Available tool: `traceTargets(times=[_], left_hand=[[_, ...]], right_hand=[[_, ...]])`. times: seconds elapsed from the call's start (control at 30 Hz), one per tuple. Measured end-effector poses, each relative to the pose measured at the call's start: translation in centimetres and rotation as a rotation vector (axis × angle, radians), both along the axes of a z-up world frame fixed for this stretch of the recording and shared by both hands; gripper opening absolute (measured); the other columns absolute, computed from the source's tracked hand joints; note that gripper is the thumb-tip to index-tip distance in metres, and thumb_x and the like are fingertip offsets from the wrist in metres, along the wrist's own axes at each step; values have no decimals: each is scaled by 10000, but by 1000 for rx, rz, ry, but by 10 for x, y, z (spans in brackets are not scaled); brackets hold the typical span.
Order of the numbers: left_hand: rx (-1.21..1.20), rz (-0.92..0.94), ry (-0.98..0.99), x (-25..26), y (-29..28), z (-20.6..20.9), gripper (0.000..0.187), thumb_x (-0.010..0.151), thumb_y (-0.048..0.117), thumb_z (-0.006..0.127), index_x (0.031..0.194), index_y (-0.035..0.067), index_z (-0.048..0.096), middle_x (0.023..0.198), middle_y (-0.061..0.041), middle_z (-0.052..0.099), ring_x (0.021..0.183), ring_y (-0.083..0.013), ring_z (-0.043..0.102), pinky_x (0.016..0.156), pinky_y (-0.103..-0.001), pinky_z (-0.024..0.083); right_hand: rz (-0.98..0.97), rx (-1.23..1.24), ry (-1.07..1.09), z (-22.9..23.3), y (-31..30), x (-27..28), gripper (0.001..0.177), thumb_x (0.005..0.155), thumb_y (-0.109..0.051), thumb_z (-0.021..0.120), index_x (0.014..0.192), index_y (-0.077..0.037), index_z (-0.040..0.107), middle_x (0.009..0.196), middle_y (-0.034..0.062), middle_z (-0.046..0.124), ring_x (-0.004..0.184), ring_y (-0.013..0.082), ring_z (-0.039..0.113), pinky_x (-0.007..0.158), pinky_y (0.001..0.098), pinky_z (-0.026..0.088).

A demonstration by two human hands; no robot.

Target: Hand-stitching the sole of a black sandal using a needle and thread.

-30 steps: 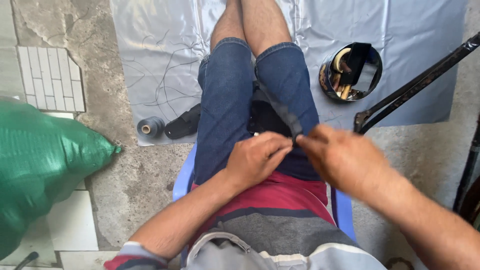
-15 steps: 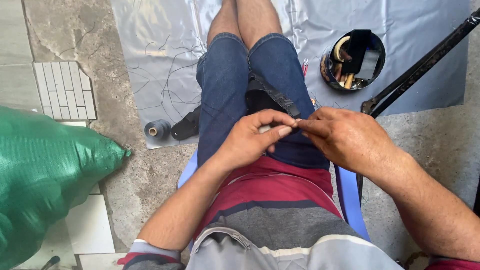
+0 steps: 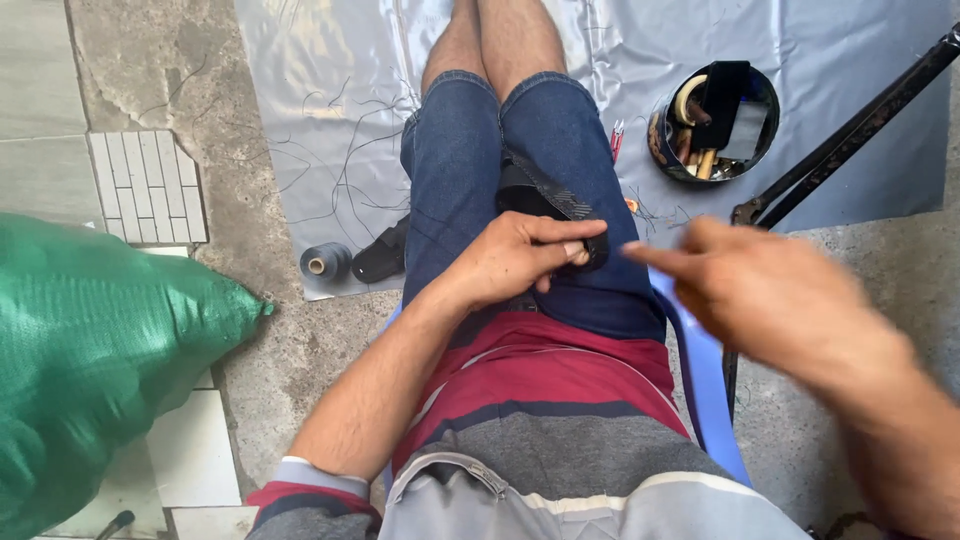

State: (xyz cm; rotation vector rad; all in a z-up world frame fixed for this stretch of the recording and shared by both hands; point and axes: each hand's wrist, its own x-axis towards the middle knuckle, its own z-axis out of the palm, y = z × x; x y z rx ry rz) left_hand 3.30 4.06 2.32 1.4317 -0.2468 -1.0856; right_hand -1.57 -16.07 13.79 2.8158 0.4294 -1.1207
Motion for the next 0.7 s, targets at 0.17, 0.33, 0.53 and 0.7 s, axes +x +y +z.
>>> traceTargets(times=[0.17, 0.33, 0.53, 0.7], left_hand=[[-44, -6, -110, -3, 4, -1, 320, 906, 155, 519, 1213, 239, 557, 860, 4, 523, 504, -86, 496, 490, -163, 450], [-110, 37, -204, -15, 18, -2, 330, 942, 110, 463, 1234, 250, 528, 912, -7, 465, 644, -81, 485, 565, -178, 525], [-63, 153, -618, -31, 27, -6, 643, 825, 130, 658, 1391, 198, 361, 1015, -50, 599, 830, -192, 604, 716, -310, 494], [52, 176, -587, -38, 31, 2, 657, 826, 97, 635, 1400, 189, 329, 876, -37, 675, 751, -206, 634, 650, -309, 493]], right_hand=[[-56, -149, -140, 5, -17, -2, 450, 817, -458, 414, 1261, -524, 382, 881, -100, 529, 750, 171, 646, 484, 388, 541], [-435, 228, 24, -26, 0, 8, 640, 654, -537, 623, 1265, -387, 506, 821, -9, 704, 786, 205, 665, 676, 361, 483], [-788, 910, -132, -71, 5, -4, 99, 749, -217, 708, 832, -164, 724, 683, 21, 620, 653, 117, 551, 604, 264, 439], [-786, 1344, -41, -68, 9, 1, 152, 799, -133, 612, 767, 8, 657, 829, 127, 636, 491, 109, 492, 446, 232, 439]])
